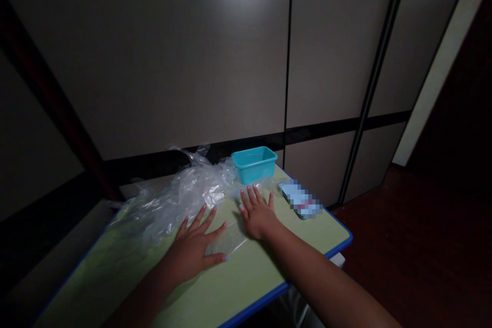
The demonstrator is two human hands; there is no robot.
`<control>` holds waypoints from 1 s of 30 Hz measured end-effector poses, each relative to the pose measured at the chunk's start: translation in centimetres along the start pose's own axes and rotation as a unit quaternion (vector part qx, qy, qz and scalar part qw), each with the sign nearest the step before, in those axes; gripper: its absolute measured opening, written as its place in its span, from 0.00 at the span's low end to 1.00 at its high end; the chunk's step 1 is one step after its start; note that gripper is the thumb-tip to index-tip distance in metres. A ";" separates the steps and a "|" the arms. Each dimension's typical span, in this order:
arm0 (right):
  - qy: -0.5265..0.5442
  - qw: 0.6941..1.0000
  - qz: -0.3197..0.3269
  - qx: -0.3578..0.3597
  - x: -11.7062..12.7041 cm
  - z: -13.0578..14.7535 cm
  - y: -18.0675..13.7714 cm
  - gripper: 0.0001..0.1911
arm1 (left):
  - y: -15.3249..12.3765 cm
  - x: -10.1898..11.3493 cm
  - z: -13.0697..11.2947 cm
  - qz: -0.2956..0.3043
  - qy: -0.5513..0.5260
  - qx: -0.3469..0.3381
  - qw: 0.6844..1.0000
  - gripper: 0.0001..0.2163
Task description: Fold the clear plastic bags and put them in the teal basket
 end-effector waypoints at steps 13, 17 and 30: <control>0.026 0.971 0.146 0.187 -2.6 5.1 -3.0 0.32 | 0.2 -0.3 0.5 -0.003 -0.022 0.009 1.000 0.34; 0.019 0.976 0.139 0.164 -2.6 4.4 -2.5 0.32 | -0.1 0.3 0.6 -0.023 -0.002 0.020 1.000 0.34; 0.003 0.978 0.141 0.154 -2.9 4.1 -2.4 0.30 | -0.3 0.9 -1.8 -0.072 0.024 0.029 0.997 0.21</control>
Point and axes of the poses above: each hand's wrist, its own y-axis towards the middle knuckle, its own x-axis out of the back of the hand, z = x × y, the point moved 10 cm from there along y, towards the middle knuckle, and after that the axes turned 6 degrees about z, right-handed, at the moved point
